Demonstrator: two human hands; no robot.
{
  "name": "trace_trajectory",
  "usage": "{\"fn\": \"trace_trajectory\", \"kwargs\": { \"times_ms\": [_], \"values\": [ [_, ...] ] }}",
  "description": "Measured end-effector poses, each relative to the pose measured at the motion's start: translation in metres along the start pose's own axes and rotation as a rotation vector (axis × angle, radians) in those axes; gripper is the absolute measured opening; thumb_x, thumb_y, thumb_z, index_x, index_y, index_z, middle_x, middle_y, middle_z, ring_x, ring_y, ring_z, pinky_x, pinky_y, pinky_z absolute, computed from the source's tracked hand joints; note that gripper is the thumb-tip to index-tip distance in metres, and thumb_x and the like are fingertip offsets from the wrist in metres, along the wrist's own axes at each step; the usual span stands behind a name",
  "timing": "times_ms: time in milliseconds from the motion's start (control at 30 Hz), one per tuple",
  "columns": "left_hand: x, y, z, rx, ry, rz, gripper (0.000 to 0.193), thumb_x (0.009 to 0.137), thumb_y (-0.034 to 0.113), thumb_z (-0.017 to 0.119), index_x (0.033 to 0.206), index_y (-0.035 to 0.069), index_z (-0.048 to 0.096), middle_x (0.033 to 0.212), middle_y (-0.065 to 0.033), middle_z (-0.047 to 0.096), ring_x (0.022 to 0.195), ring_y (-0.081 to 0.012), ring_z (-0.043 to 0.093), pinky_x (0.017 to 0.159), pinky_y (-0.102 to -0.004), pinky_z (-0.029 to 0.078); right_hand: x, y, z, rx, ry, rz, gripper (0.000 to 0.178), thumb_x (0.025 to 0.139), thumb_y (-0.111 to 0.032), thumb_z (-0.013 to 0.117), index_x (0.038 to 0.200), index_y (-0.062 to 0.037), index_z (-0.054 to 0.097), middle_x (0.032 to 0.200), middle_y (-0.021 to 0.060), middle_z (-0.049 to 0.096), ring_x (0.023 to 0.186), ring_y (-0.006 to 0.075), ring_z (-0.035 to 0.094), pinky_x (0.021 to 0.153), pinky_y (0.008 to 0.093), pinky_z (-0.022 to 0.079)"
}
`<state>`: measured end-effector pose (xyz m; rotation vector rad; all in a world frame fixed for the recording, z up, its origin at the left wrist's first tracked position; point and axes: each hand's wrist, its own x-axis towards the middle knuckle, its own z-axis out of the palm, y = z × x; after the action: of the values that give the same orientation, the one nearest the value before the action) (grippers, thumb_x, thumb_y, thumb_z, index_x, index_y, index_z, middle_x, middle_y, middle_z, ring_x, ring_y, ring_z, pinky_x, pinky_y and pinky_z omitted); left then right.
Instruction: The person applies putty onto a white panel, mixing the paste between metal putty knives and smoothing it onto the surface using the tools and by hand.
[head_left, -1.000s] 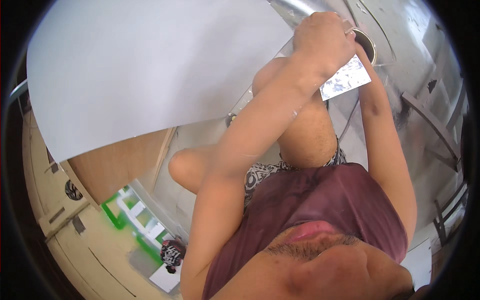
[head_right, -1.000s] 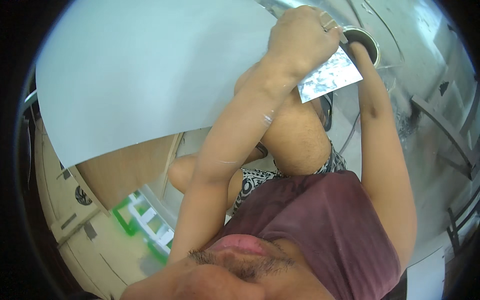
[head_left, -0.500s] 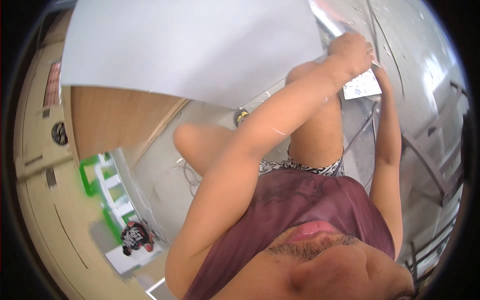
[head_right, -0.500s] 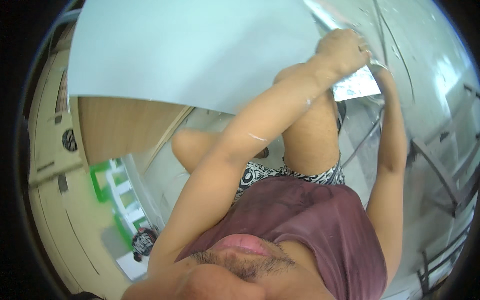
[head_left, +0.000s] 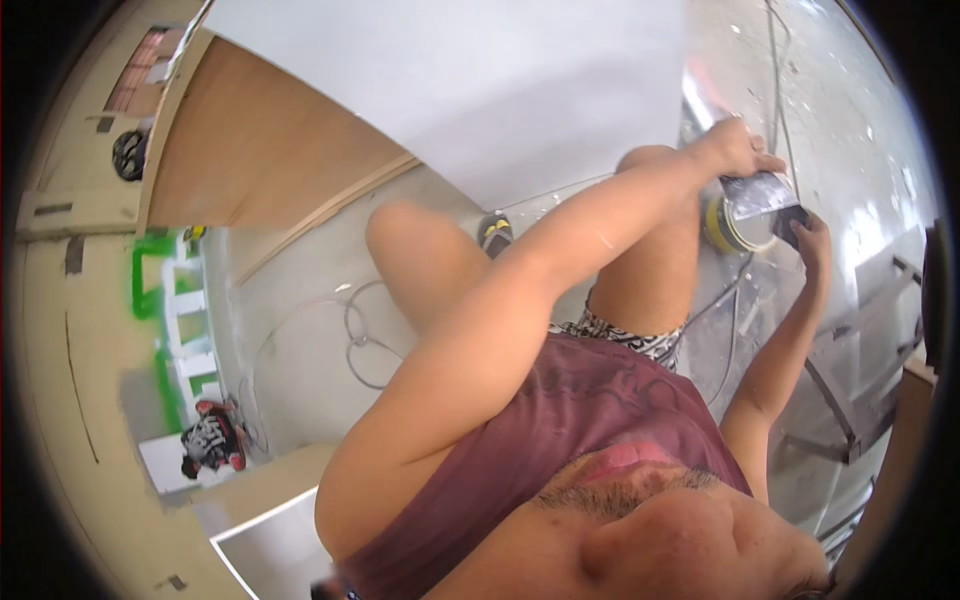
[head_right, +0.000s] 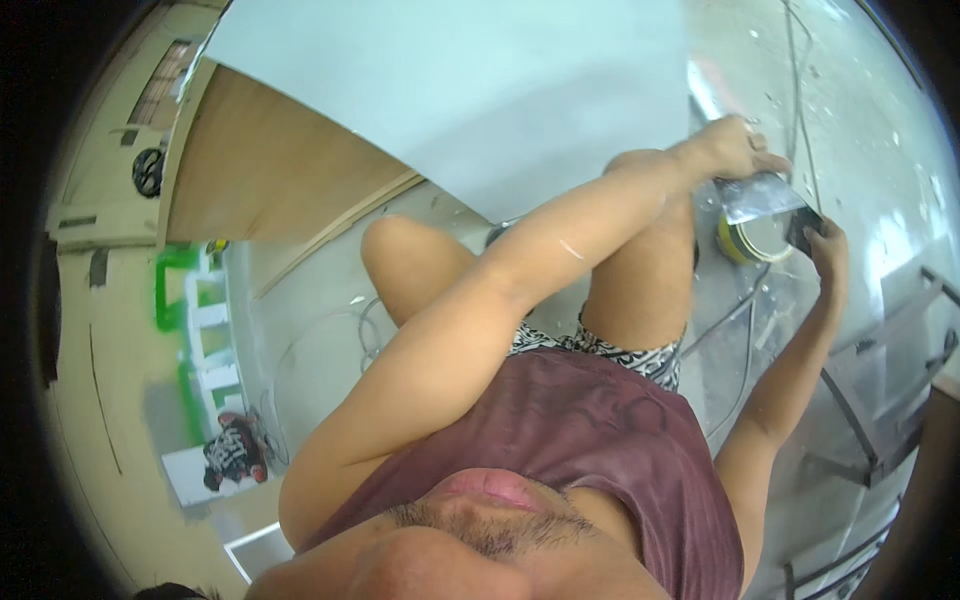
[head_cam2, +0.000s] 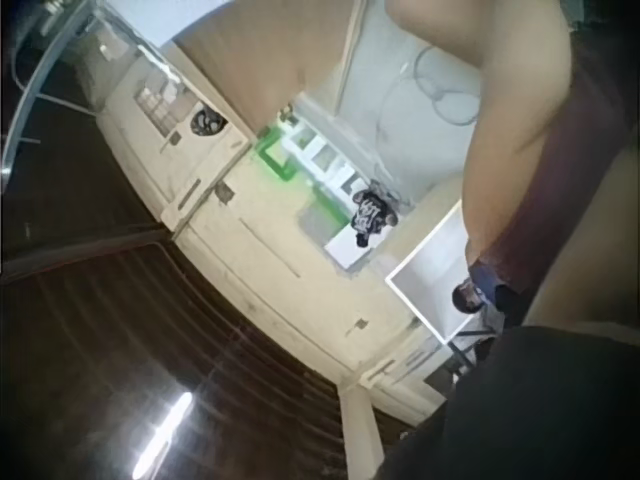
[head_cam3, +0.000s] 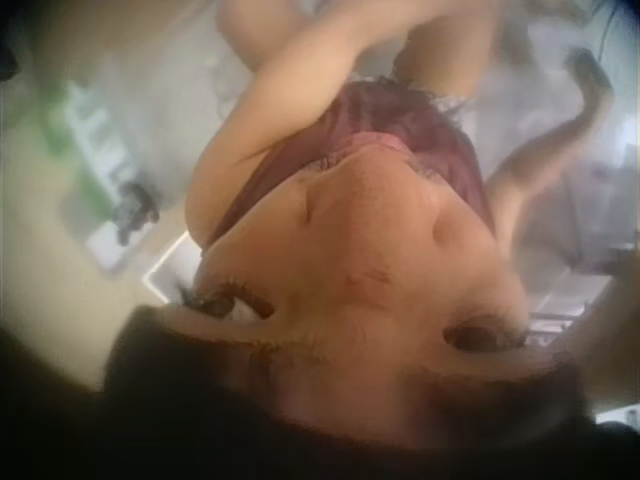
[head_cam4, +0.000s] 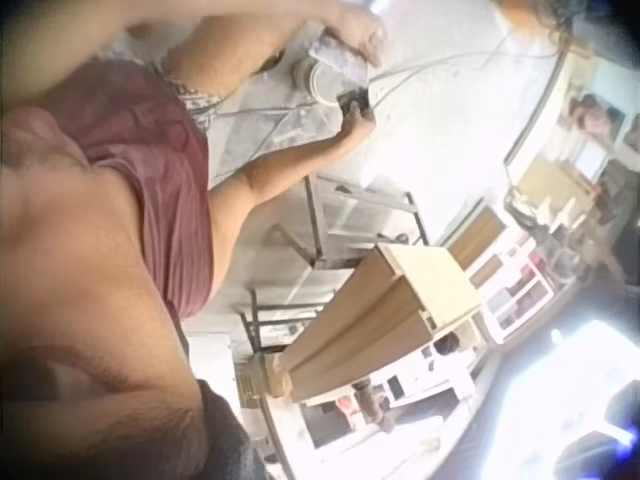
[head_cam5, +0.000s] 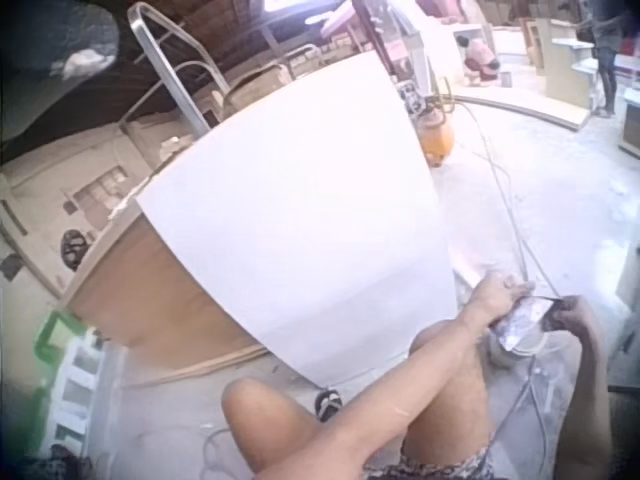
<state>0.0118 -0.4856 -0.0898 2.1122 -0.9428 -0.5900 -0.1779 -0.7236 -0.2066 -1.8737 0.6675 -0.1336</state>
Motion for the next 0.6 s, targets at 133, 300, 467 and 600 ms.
{"fn": "trace_trajectory", "kwargs": {
  "times_ms": [133,300,467,600],
  "values": [
    [-0.016,0.004,0.009,0.06,-0.082,0.2,0.078,0.094,0.072,0.042,0.107,0.002,0.073,0.109,-0.0222,0.07,0.102,-0.0346,0.068,0.089,-0.039,0.054,-0.028,-0.005,-0.016,-0.213,0.125,-0.043,0.032,0.088,-0.019,0.065,0.11,0.0034,0.071,0.094,0.006,0.073,0.085,0.0127,0.063,0.081,0.0298,0.05],
    [-0.032,0.004,-0.03,-0.867,0.101,-0.064,0.043,0.093,0.036,0.072,0.11,-0.004,0.067,0.094,-0.0098,0.07,0.079,-0.0177,0.066,0.07,-0.0343,0.057,-0.033,-0.036,-0.003,0.03,0.293,-0.167,0.034,0.086,-0.013,0.068,0.116,0.0041,0.068,0.094,0.0085,0.073,0.085,0.0147,0.061,0.082,0.0304,0.049],
    [-0.033,0.012,-0.034,-1.189,0.141,-0.136,0.035,0.099,0.02,0.064,0.12,-0.007,0.057,0.109,-0.0126,0.066,0.095,-0.022,0.066,0.081,-0.0365,0.058,-0.044,-0.033,-0.015,0.303,0.324,-0.204,0.036,0.089,-0.003,0.065,0.123,0.0069,0.064,0.106,0.0083,0.071,0.092,0.0133,0.063,0.088,0.026,0.048],
    [-0.031,0.007,-0.033,-1.243,0.109,-0.177,0.027,0.099,0.01,0.057,0.121,-0.005,0.052,0.113,-0.0135,0.063,0.099,-0.0238,0.065,0.087,-0.0409,0.058,-0.043,-0.053,-0.012,0.416,0.347,-0.352,0.034,0.091,-0.001,0.064,0.124,0.0064,0.064,0.107,0.0085,0.071,0.094,0.0121,0.063,0.089,0.0251,0.048]
  ]
}}
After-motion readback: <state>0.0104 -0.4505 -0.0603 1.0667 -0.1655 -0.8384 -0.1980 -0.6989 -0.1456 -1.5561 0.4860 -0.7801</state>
